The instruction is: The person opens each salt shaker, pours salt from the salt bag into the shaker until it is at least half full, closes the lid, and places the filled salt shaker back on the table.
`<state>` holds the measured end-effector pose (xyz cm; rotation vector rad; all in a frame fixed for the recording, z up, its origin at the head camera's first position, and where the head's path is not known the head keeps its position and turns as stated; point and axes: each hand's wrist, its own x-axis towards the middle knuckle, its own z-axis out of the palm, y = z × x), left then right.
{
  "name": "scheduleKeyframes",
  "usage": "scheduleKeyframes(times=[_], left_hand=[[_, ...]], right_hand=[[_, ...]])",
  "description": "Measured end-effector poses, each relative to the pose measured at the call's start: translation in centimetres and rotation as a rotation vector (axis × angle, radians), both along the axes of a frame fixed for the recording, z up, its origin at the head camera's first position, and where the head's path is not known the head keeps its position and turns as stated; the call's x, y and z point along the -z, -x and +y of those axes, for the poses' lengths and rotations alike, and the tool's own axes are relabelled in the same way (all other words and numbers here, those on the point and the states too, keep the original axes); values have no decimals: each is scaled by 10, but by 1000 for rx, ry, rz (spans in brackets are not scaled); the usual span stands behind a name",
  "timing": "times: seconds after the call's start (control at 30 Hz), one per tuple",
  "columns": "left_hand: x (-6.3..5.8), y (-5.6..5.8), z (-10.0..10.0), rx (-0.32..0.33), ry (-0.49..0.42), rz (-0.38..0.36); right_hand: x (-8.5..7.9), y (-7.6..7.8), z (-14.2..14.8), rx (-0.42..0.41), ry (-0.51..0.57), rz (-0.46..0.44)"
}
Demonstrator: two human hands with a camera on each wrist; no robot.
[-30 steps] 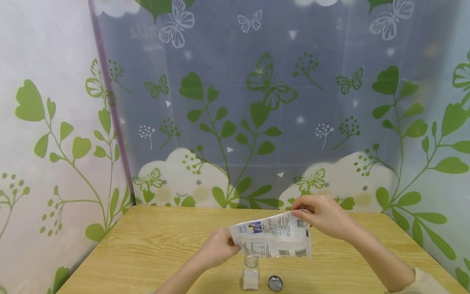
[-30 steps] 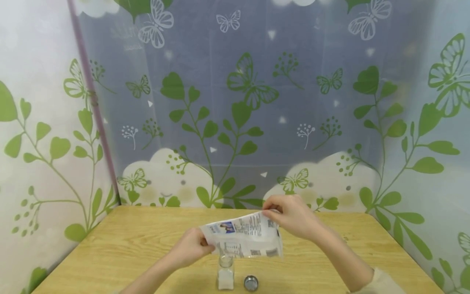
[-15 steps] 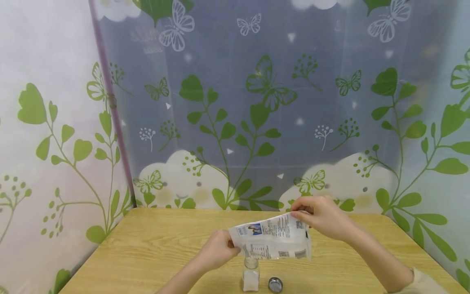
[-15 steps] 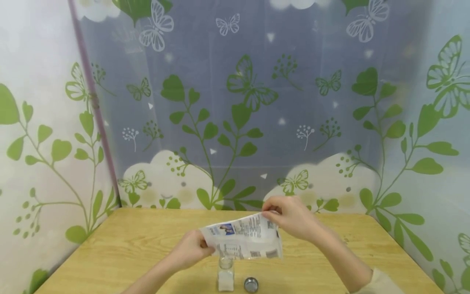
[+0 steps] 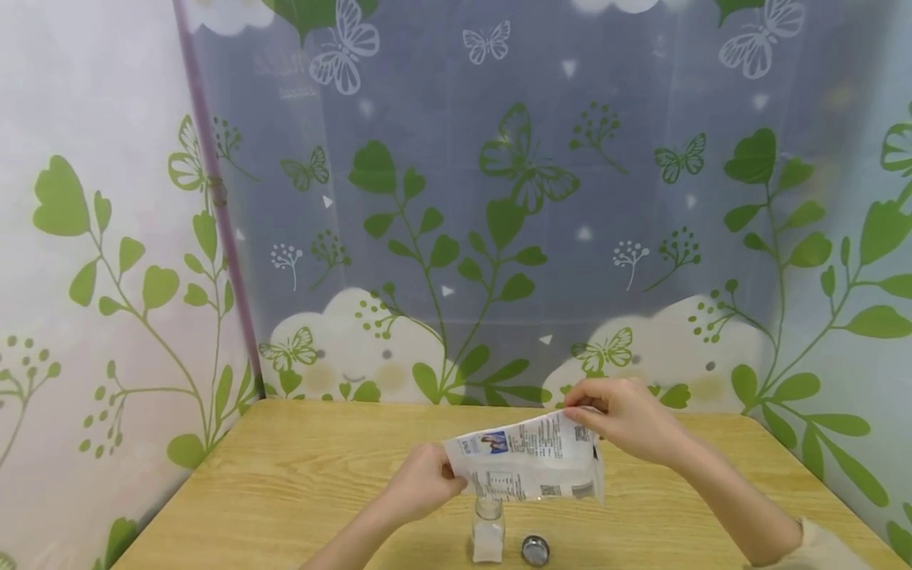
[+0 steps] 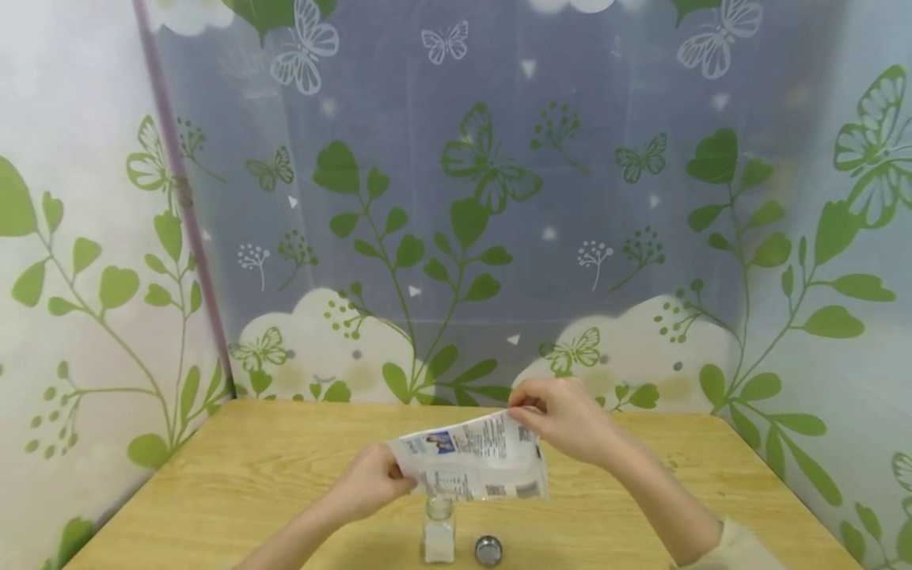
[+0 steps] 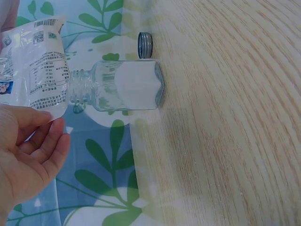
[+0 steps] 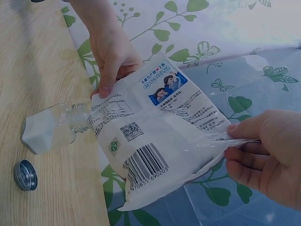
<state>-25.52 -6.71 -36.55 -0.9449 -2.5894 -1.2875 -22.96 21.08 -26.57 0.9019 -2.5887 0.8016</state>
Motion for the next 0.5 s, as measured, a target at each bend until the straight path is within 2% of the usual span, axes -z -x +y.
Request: scheduleKeyframes(times=[0.5], left_hand=[[1,0,0,6,-7,-9]], right_hand=[[-1,0,0,21,-27,10]])
